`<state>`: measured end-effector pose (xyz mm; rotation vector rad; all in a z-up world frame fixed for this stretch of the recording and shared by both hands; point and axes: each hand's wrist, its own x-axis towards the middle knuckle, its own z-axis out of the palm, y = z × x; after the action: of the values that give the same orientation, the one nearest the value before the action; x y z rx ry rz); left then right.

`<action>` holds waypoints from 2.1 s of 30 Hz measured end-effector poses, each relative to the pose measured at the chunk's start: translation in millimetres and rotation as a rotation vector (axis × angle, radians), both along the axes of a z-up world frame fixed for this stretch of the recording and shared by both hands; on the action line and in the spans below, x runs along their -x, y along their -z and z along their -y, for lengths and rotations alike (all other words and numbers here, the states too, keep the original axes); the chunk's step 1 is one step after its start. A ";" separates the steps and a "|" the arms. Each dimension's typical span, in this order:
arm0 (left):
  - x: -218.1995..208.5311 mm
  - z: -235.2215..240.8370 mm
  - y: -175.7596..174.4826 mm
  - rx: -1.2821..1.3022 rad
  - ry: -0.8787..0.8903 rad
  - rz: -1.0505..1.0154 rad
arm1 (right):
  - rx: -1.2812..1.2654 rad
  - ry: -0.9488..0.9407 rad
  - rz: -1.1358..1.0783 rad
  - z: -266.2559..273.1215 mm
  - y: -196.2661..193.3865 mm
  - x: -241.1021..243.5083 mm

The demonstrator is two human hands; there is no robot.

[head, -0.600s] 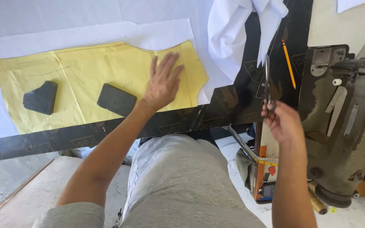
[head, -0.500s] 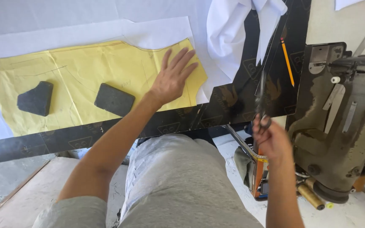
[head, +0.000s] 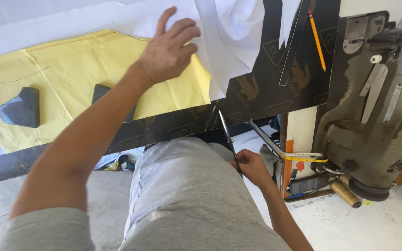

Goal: Cutting fabric pieces using a paper pattern and scissors, followed by folding and organizing the cut materials on a workbench.

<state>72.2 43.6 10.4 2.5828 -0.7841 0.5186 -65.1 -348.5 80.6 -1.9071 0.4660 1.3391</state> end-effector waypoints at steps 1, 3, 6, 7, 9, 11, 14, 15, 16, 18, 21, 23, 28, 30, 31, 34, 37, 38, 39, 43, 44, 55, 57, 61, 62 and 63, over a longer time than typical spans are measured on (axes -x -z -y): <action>8.4 -7.7 -10.5 -0.001 0.000 -0.004 | -0.001 0.000 -0.004 -3.4 0.9 -2.3; 25.0 -24.2 -31.8 0.035 0.082 0.010 | 0.056 -0.100 -0.054 -11.6 2.2 -6.6; 52.1 -48.0 -43.9 -0.068 0.163 -0.120 | 0.044 -0.203 -0.110 -38.7 -13.0 -26.6; 59.2 -51.7 -38.8 -0.066 0.160 -0.124 | 0.045 -0.206 -0.114 -41.5 -9.6 -26.3; 73.4 -61.1 -29.6 -0.255 0.205 -0.232 | -0.007 -0.140 -0.057 -49.2 -2.5 -27.0; 79.8 -60.4 -14.8 -0.282 0.191 -0.315 | -0.073 -0.108 -0.029 -50.6 9.1 -25.0; 83.3 -52.2 -5.9 -0.183 0.118 -0.462 | -0.140 -0.086 0.014 -51.4 24.5 -23.3; 81.7 -48.4 -5.1 -0.063 0.058 -0.521 | -0.145 -0.094 0.033 -51.7 29.7 -23.8; 79.1 -39.5 -3.8 -0.059 0.056 -0.522 | -0.142 -0.097 0.032 -52.8 31.7 -25.0; 77.4 -20.7 -1.1 0.091 -0.212 -0.435 | -0.155 -0.117 0.084 -54.1 34.7 -23.8; 69.5 10.3 11.3 -0.063 -0.411 -0.493 | -0.117 -0.133 0.071 -59.3 33.8 -22.4; 70.5 22.9 20.5 -0.135 -0.484 -0.406 | -0.108 -0.134 0.073 -63.2 33.8 -21.2; 81.0 32.7 38.5 -0.025 -0.537 -0.239 | -0.092 -0.087 0.054 -69.8 37.5 -20.4; 86.3 35.7 46.4 0.031 -0.537 -0.374 | -0.120 -0.089 0.088 -70.6 39.8 -19.2; 86.8 35.2 45.3 0.033 -0.539 -0.375 | -0.119 -0.092 0.088 -71.4 40.1 -18.6; 85.2 33.7 41.9 -0.012 -0.514 -0.390 | -0.072 -0.124 0.090 -73.0 41.7 -18.5; 85.1 31.7 38.7 -0.012 -0.490 -0.416 | -0.060 -0.178 0.124 -73.0 45.8 -17.2; 85.1 31.0 38.5 -0.004 -0.487 -0.405 | -0.055 -0.168 0.127 -73.2 47.0 -16.8; 85.3 31.5 38.5 0.004 -0.484 -0.395 | -0.050 -0.157 0.129 -72.4 47.9 -16.1; 85.3 31.1 39.2 -0.005 -0.489 -0.402 | -0.074 -0.186 0.163 -64.5 57.9 -11.6; 85.2 30.8 39.3 0.006 -0.484 -0.399 | -0.071 -0.202 0.170 -62.6 60.7 -10.5; 86.2 29.9 40.5 0.032 -0.479 -0.365 | -0.124 -0.184 0.193 -59.7 64.6 -7.0; 87.2 29.3 41.9 0.029 -0.478 -0.363 | -0.100 -0.181 0.185 -61.8 61.9 -8.2; 86.6 28.8 40.7 0.034 -0.475 -0.357 | -0.120 -0.172 0.196 -59.1 65.1 -7.5; 86.4 28.5 41.2 0.032 -0.475 -0.352 | -0.126 -0.181 0.201 -59.6 64.8 -8.5; 87.0 28.7 41.6 0.031 -0.474 -0.349 | -0.131 -0.190 0.203 -59.7 64.1 -8.4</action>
<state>-14.8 14.9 -31.2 2.7203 -0.0455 0.1912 -56.7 -288.8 16.5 -1.9899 0.0949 1.2437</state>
